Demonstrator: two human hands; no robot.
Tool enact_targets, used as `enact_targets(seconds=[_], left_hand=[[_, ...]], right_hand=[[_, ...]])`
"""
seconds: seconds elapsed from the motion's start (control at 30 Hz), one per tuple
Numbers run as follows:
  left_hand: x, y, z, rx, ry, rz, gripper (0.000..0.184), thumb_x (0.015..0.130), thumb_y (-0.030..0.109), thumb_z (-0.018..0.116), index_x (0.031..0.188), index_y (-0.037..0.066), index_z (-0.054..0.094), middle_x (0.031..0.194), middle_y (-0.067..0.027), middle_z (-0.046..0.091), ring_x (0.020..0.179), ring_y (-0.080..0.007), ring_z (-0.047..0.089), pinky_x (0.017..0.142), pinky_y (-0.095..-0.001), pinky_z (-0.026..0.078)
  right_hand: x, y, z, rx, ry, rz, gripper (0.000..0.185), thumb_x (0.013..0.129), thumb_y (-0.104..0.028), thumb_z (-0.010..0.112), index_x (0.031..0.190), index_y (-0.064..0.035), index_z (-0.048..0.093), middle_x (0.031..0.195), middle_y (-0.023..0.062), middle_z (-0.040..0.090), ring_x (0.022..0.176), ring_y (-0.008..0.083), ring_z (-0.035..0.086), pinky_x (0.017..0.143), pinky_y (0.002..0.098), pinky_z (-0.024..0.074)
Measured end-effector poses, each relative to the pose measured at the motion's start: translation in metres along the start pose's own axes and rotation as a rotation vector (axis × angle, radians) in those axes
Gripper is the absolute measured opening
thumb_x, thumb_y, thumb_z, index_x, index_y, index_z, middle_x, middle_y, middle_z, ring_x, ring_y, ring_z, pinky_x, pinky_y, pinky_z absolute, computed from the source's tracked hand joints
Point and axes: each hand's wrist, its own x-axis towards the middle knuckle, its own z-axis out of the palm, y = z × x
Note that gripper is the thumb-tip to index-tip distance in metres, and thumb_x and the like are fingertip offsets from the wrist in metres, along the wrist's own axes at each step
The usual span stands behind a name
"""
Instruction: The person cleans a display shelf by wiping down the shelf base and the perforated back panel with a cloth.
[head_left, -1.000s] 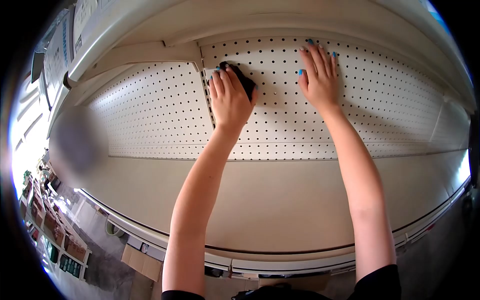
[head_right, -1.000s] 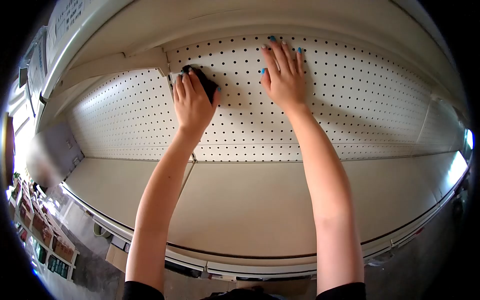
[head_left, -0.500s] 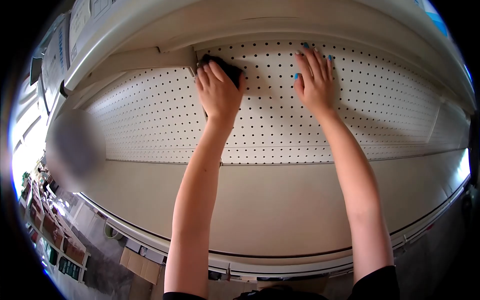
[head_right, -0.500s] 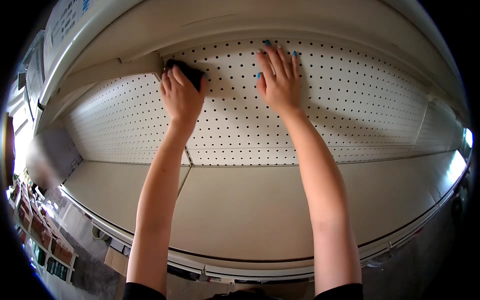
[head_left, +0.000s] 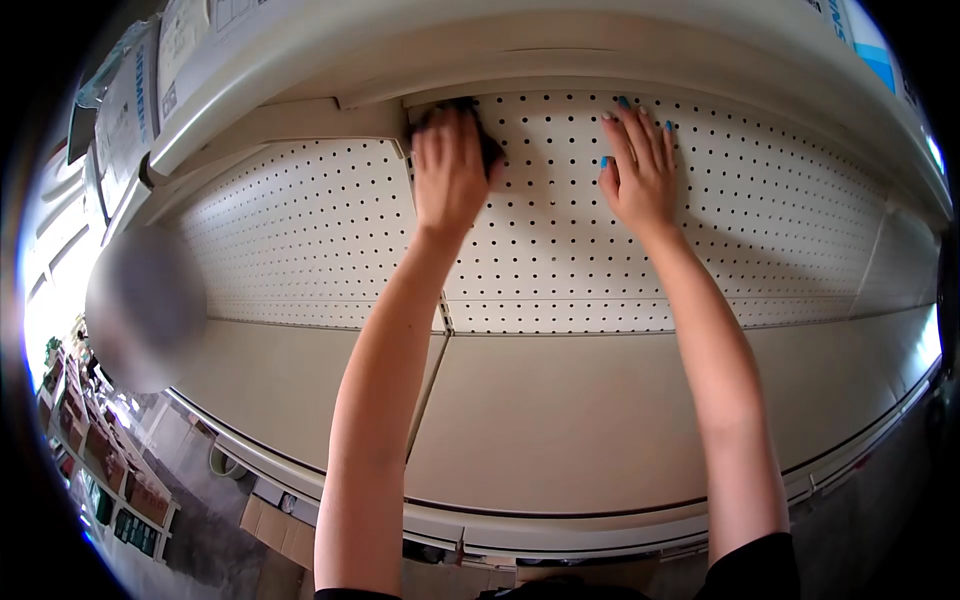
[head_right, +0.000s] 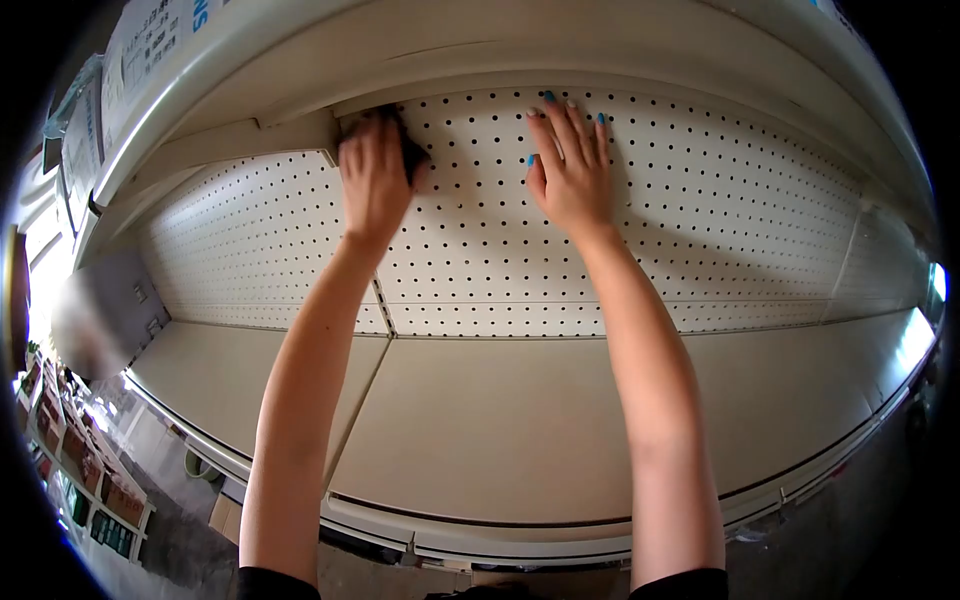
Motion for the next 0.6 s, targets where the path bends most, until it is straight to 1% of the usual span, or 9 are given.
enact_targets(seconds=[0.03, 0.07, 0.2, 0.33, 0.37, 0.43, 0.5, 0.57, 0.6], left_hand=[[0.006, -0.005, 0.004, 0.002, 0.054, -0.067, 0.062, 0.075, 0.029, 0.072, 0.123, -0.003, 0.049, 0.123, -0.0203, 0.046, 0.113, -0.0381, 0.043, 0.099, -0.05, 0.036], [0.007, -0.006, 0.006, 0.026, 0.081, -0.049, 0.061, 0.074, 0.028, 0.074, 0.121, -0.003, 0.05, 0.121, -0.02, 0.044, 0.11, -0.0387, 0.043, 0.097, -0.05, 0.037], [0.0, 0.004, 0.013, -0.022, 0.162, -0.203, 0.062, 0.076, 0.029, 0.073, 0.121, -0.004, 0.047, 0.12, -0.0246, 0.041, 0.11, -0.042, 0.042, 0.095, -0.0514, 0.038], [0.007, 0.027, 0.02, -0.073, 0.158, -0.326, 0.06, 0.076, 0.027, 0.069, 0.119, -0.008, 0.046, 0.118, -0.0263, 0.042, 0.109, -0.0433, 0.039, 0.094, -0.0547, 0.036], [0.011, 0.036, 0.024, -0.062, 0.201, -0.3, 0.063, 0.075, 0.025, 0.069, 0.123, -0.004, 0.043, 0.119, -0.0255, 0.041, 0.108, -0.0434, 0.041, 0.092, -0.0528, 0.037], [0.02, 0.061, 0.029, -0.175, 0.197, -0.172, 0.063, 0.071, 0.026, 0.071, 0.12, -0.004, 0.047, 0.117, -0.0247, 0.044, 0.108, -0.0427, 0.042, 0.093, -0.0532, 0.036], [0.03, 0.095, 0.036, -0.381, 0.187, -0.004, 0.057, 0.072, 0.028, 0.066, 0.117, -0.003, 0.051, 0.118, -0.0234, 0.047, 0.111, -0.0402, 0.044, 0.096, -0.0529, 0.035], [0.043, 0.121, 0.043, -0.305, 0.213, 0.156, 0.049, 0.074, 0.027, 0.061, 0.114, -0.002, 0.054, 0.12, -0.022, 0.049, 0.114, -0.0377, 0.045, 0.098, -0.052, 0.035], [0.049, 0.127, 0.043, -0.325, 0.231, 0.166, 0.047, 0.074, 0.028, 0.058, 0.11, -0.001, 0.057, 0.12, -0.021, 0.051, 0.113, -0.0368, 0.048, 0.1, -0.0509, 0.036]], right_hand=[[0.0, 0.0, 0.0, -0.002, -0.006, 0.002, 0.054, 0.078, -0.013, 0.057, 0.131, -0.014, 0.048, 0.139, 0.0071, 0.043, 0.13, 0.0285, 0.04, 0.107, 0.0538, 0.028], [0.001, 0.0, -0.001, -0.005, -0.012, 0.004, 0.054, 0.078, -0.013, 0.057, 0.131, -0.0138, 0.048, 0.139, 0.0071, 0.044, 0.13, 0.0285, 0.04, 0.107, 0.0537, 0.0282], [0.001, 0.0, -0.002, -0.015, -0.026, 0.005, 0.053, 0.077, -0.012, 0.058, 0.13, -0.013, 0.048, 0.139, 0.0069, 0.044, 0.13, 0.0282, 0.04, 0.107, 0.053, 0.029], [0.0, -0.001, 0.002, 0.026, 0.036, 0.0, 0.056, 0.077, -0.011, 0.058, 0.132, -0.0098, 0.045, 0.139, 0.009, 0.043, 0.129, 0.0293, 0.041, 0.107, 0.053, 0.0296], [0.0, -0.001, 0.003, 0.061, 0.064, 0.004, 0.055, 0.078, -0.01, 0.057, 0.132, -0.0089, 0.044, 0.138, 0.01, 0.043, 0.129, 0.0301, 0.041, 0.108, 0.0532, 0.0291], [-0.001, 0.0, 0.003, 0.134, 0.114, 0.011, 0.054, 0.08, -0.008, 0.054, 0.132, -0.007, 0.043, 0.138, 0.012, 0.044, 0.129, 0.0317, 0.041, 0.108, 0.0534, 0.0281], [-0.003, 0.004, 0.0, 0.213, 0.134, 0.014, 0.051, 0.08, -0.003, 0.05, 0.131, -0.0046, 0.044, 0.136, 0.0138, 0.045, 0.127, 0.0334, 0.042, 0.108, 0.0512, 0.0304], [-0.003, 0.01, -0.001, 0.304, 0.172, 0.064, 0.05, 0.08, 0.001, 0.047, 0.13, -0.0026, 0.045, 0.135, 0.0148, 0.046, 0.125, 0.0347, 0.043, 0.106, 0.0487, 0.0331], [-0.003, 0.012, -0.002, 0.356, 0.202, 0.118, 0.049, 0.08, 0.003, 0.046, 0.129, -0.0018, 0.046, 0.135, 0.015, 0.046, 0.124, 0.0351, 0.044, 0.105, 0.0472, 0.0346]])
